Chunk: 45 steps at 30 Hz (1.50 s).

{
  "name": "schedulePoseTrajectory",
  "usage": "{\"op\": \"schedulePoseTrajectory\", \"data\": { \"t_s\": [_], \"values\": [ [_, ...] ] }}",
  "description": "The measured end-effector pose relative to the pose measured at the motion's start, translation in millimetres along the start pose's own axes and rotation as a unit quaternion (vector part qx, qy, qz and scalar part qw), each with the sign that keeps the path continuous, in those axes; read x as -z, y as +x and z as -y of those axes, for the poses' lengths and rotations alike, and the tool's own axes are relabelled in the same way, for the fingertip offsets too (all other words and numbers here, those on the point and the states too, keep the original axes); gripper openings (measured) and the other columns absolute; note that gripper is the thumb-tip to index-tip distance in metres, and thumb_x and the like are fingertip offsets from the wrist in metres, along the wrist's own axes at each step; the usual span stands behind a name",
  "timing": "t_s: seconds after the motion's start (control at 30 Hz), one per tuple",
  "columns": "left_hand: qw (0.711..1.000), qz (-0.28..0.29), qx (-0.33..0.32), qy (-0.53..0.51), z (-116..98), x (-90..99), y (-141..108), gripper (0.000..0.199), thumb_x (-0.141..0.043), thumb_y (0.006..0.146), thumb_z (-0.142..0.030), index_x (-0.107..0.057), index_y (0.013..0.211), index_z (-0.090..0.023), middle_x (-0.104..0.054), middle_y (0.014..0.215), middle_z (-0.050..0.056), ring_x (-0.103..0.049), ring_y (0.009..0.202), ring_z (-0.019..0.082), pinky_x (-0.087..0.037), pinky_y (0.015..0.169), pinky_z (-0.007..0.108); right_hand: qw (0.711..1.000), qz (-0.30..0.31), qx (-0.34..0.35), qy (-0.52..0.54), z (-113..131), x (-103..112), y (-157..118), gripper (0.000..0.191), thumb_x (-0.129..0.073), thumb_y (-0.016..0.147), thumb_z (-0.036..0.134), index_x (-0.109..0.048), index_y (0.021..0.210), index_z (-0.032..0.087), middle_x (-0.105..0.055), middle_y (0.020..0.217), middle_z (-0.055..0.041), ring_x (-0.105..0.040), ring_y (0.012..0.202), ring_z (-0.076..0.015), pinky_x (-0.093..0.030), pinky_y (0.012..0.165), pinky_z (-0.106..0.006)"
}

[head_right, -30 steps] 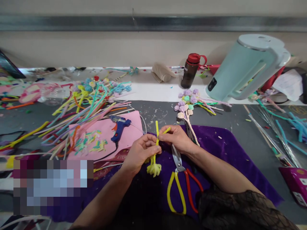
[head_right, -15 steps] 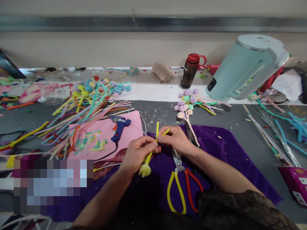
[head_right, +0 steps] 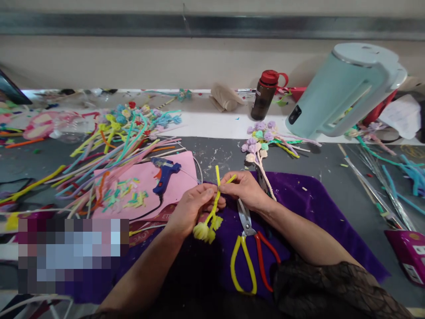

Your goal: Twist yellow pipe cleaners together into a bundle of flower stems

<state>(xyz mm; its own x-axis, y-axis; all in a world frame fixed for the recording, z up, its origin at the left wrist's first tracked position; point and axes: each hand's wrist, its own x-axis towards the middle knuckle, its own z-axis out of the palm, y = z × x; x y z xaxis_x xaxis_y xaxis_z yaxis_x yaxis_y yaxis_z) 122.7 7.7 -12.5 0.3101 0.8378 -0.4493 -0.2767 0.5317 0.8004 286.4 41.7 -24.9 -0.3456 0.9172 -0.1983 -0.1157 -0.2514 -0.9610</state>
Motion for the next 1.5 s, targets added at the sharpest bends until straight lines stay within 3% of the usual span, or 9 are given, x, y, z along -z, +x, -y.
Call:
{"op": "schedulePoseTrajectory", "data": {
  "t_s": [0.23, 0.4, 0.5, 0.63, 0.8, 0.93, 1.17, 1.37, 1.5],
  "values": [
    [0.973, -0.068, -0.111, 0.189, 4.8, -3.7, -3.0, 0.017, -0.070, 0.067, -0.029, -0.060, 0.070, -0.016, -0.064, 0.061, 0.001, -0.059, 0.057, 0.013, -0.043, 0.054, 0.023, 0.999, -0.011, 0.019, -0.049, 3.6, -7.1, -4.5, 0.015, -0.070, 0.066, 0.027, -0.060, 0.062, 0.015, -0.053, 0.051, 0.0039, -0.041, 0.046, -0.0063, -0.030, 0.046, -0.021],
    [0.941, -0.079, -0.166, 0.283, 3.7, -3.2, -8.3, 0.016, -0.062, 0.074, -0.031, -0.067, 0.067, -0.018, -0.064, 0.062, 0.002, -0.056, 0.057, 0.013, -0.041, 0.055, 0.023, 0.997, -0.001, 0.035, -0.072, 11.3, -9.7, -8.5, 0.013, -0.068, 0.066, 0.026, -0.060, 0.062, 0.016, -0.057, 0.056, 0.0020, -0.048, 0.051, -0.0090, -0.036, 0.051, -0.022],
    [0.950, -0.059, -0.155, 0.263, 1.9, -4.0, -10.2, 0.016, -0.061, 0.075, -0.030, -0.067, 0.067, -0.017, -0.064, 0.061, 0.002, -0.053, 0.055, 0.011, -0.038, 0.053, 0.023, 0.997, 0.004, 0.025, -0.068, 11.8, -8.9, -9.1, 0.012, -0.069, 0.065, 0.024, -0.061, 0.062, 0.016, -0.057, 0.055, 0.0022, -0.046, 0.050, -0.0087, -0.034, 0.049, -0.022],
    [0.994, 0.019, -0.056, 0.097, 3.5, -4.9, -8.9, 0.016, -0.061, 0.074, -0.029, -0.064, 0.065, -0.015, -0.062, 0.054, 0.001, -0.045, 0.043, 0.007, -0.033, 0.046, 0.021, 1.000, 0.016, -0.003, -0.009, 6.9, -7.7, -9.3, 0.015, -0.072, 0.063, 0.026, -0.061, 0.062, 0.016, -0.052, 0.049, 0.0038, -0.038, 0.044, -0.0064, -0.026, 0.043, -0.021],
    [0.998, 0.061, 0.017, -0.029, 6.7, -3.8, -4.5, 0.020, -0.064, 0.073, -0.033, -0.063, 0.073, -0.013, -0.066, 0.059, 0.005, -0.058, 0.051, 0.012, -0.040, 0.049, 0.021, 0.999, 0.003, -0.027, 0.035, 6.3, -5.6, -7.2, 0.016, -0.072, 0.062, 0.025, -0.060, 0.060, 0.015, -0.048, 0.045, 0.0050, -0.032, 0.039, -0.0048, -0.020, 0.040, -0.020],
    [0.999, 0.029, 0.021, -0.028, 4.3, -3.1, -1.6, 0.029, -0.058, 0.077, -0.039, -0.063, 0.087, -0.012, -0.070, 0.067, 0.008, -0.063, 0.055, 0.014, -0.045, 0.054, 0.022, 0.999, -0.026, -0.007, 0.030, 9.4, -2.2, -2.4, 0.015, -0.070, 0.064, 0.024, -0.060, 0.060, 0.014, -0.053, 0.048, 0.0030, -0.031, 0.039, -0.0041, -0.019, 0.039, -0.020],
    [0.998, 0.037, 0.048, -0.007, 10.5, -1.1, -5.1, 0.031, -0.062, 0.075, -0.039, -0.063, 0.092, -0.013, -0.071, 0.076, 0.010, -0.066, 0.064, 0.016, -0.044, 0.053, 0.021, 0.998, -0.061, 0.000, 0.008, 5.2, 1.6, 3.9, 0.015, -0.071, 0.061, 0.025, -0.061, 0.060, 0.014, -0.043, 0.041, 0.0064, -0.029, 0.038, -0.0043, -0.018, 0.038, -0.020],
    [0.997, -0.003, -0.013, 0.081, 18.6, 6.4, -15.8, 0.020, -0.070, 0.069, -0.031, -0.068, 0.079, -0.013, -0.069, 0.076, 0.008, -0.063, 0.067, 0.015, -0.045, 0.058, 0.023, 0.998, -0.015, 0.003, -0.059, 6.8, -5.4, -5.9, 0.017, -0.070, 0.065, 0.026, -0.059, 0.059, 0.015, -0.045, 0.045, 0.0052, -0.032, 0.040, -0.0053, -0.022, 0.040, -0.021],
    [0.994, 0.015, -0.034, 0.103, 23.3, 10.0, -29.4, 0.018, -0.066, 0.071, -0.031, -0.069, 0.074, -0.013, -0.066, 0.069, 0.007, -0.059, 0.060, 0.013, -0.042, 0.055, 0.023, 0.993, 0.020, 0.032, -0.112, 6.3, -8.3, -19.0, 0.016, -0.069, 0.068, 0.028, -0.061, 0.061, 0.017, -0.053, 0.055, 0.0016, -0.041, 0.048, -0.0084, -0.029, 0.046, -0.023]
  ]
}}
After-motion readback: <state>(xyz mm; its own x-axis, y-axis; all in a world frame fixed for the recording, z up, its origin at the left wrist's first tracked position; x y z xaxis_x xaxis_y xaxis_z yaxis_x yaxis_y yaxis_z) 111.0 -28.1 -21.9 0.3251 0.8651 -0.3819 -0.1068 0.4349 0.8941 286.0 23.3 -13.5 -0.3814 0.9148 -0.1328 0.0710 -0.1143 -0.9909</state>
